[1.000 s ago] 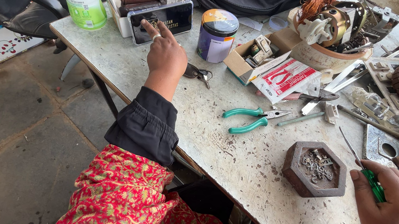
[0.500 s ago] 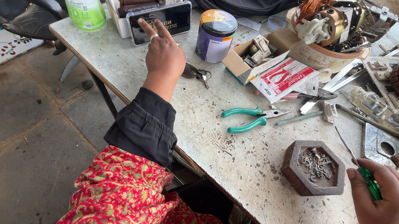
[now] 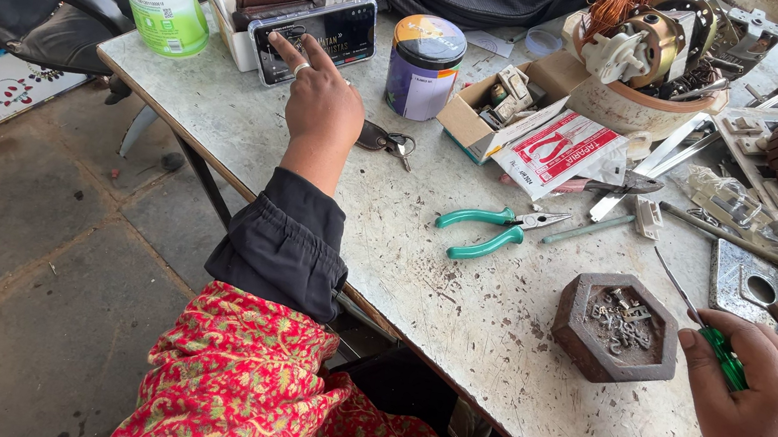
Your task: The person uses a screwdriver to adjust small metal contacts inside a white plastic electrical component, repeatedly picking it up, manipulating the internal parts, and placing it back on a hexagonal holder. A smartphone on the table plays a video throughout.
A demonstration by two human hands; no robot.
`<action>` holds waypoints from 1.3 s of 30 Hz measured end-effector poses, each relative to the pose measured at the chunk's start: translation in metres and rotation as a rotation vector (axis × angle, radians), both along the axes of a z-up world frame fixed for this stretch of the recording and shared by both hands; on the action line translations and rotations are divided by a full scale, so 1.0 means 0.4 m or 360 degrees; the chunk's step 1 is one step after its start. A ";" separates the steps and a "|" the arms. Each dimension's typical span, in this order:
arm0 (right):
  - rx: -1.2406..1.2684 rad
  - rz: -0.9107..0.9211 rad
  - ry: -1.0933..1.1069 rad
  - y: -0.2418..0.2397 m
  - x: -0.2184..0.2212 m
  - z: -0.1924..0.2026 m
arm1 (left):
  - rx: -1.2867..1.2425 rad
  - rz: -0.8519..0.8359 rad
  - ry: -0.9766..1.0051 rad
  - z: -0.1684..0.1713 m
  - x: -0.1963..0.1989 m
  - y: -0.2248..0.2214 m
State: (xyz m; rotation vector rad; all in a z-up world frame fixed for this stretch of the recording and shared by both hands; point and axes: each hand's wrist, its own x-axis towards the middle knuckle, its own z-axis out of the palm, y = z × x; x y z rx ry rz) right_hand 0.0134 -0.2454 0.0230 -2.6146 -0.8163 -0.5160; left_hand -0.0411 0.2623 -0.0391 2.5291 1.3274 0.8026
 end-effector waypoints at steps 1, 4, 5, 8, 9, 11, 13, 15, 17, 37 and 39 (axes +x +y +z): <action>-0.0004 0.0016 -0.0003 -0.002 0.001 -0.001 | 0.0012 0.0003 0.0005 0.000 0.000 0.001; -0.0008 0.0049 -0.0005 -0.008 0.007 -0.009 | -0.0004 -0.0004 -0.0044 0.009 -0.005 0.003; -0.0004 0.0050 0.0000 -0.009 0.010 -0.012 | -0.0019 -0.0009 -0.0069 0.013 -0.008 0.001; -0.0004 0.0052 -0.0007 -0.013 0.013 -0.016 | -0.0103 -0.0003 0.0019 0.026 -0.015 -0.012; -0.0006 0.0051 -0.0013 -0.013 0.013 -0.015 | -0.0120 -0.0019 0.0051 0.027 -0.016 -0.020; -0.0019 0.0019 0.0008 -0.010 0.011 -0.010 | -0.0151 -0.0051 0.0114 0.024 -0.011 -0.037; -0.0020 0.0005 0.0010 -0.006 0.004 -0.004 | -0.0188 -0.0069 0.0246 0.016 0.003 -0.046; -0.0005 0.0013 -0.0007 -0.001 -0.003 0.003 | -0.0206 -0.0085 0.0300 0.000 0.016 -0.047; -0.0011 0.0004 -0.0006 0.003 -0.007 0.009 | -0.0200 -0.0101 0.0277 -0.016 0.026 -0.042; -0.0040 0.0013 0.0005 -0.014 0.008 -0.010 | 0.0037 -0.0132 0.0094 -0.008 0.026 -0.035; -0.0057 0.0000 0.0023 -0.012 0.007 -0.006 | 0.0043 -0.0200 0.0136 -0.020 0.038 -0.033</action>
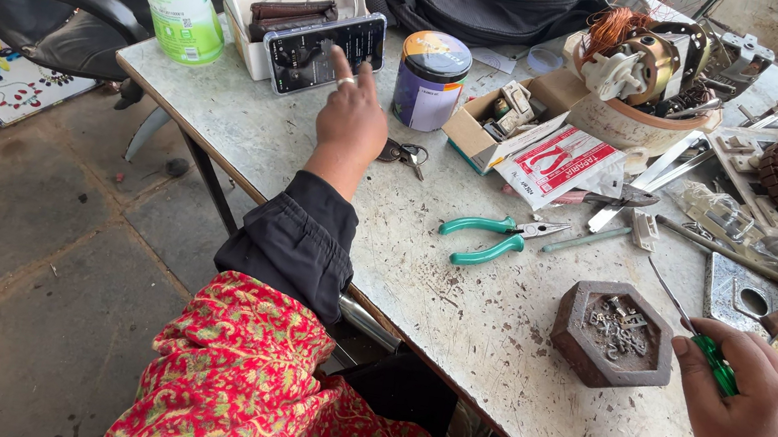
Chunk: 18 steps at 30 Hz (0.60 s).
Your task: The person uses a screwdriver to adjust small metal contacts inside a white plastic electrical component, repeatedly picking it up, manipulating the internal parts, and placing it back on a hexagonal holder. A smartphone on the table plays a video throughout.
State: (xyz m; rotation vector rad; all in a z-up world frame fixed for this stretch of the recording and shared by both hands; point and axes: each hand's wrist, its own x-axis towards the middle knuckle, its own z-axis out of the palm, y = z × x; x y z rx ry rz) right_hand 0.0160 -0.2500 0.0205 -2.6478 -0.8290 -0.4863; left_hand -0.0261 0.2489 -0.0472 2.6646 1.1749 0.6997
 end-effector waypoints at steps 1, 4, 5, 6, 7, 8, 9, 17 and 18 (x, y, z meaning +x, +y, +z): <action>-0.0001 -0.0002 0.0006 0.001 -0.001 0.001 | 0.0008 -0.0039 0.0023 -0.007 0.006 0.004; -0.0002 -0.0003 0.0015 0.003 -0.003 0.002 | 0.0040 -0.0129 0.0021 -0.030 0.026 0.020; 0.0003 0.0001 0.0012 0.003 -0.003 0.003 | 0.0052 -0.0154 0.0007 -0.036 0.033 0.026; 0.0007 0.0005 0.0008 0.002 -0.004 0.004 | 0.0051 -0.0163 0.0033 -0.040 0.040 0.031; 0.0003 -0.0006 0.0024 0.004 -0.004 0.003 | 0.0050 -0.0171 0.0059 -0.041 0.045 0.037; -0.0001 -0.0018 0.0039 0.005 -0.004 0.002 | 0.0050 -0.0178 0.0084 -0.041 0.048 0.041; -0.0006 -0.0028 0.0054 0.005 -0.004 0.003 | 0.0075 -0.0191 0.0076 -0.039 0.049 0.044; 0.0155 0.0130 -0.0064 0.004 -0.013 0.010 | 0.0217 0.0188 -0.1011 -0.005 -0.060 0.083; 0.0197 0.0176 -0.0102 0.004 -0.018 0.010 | 0.0224 0.0243 -0.1018 -0.002 -0.080 0.090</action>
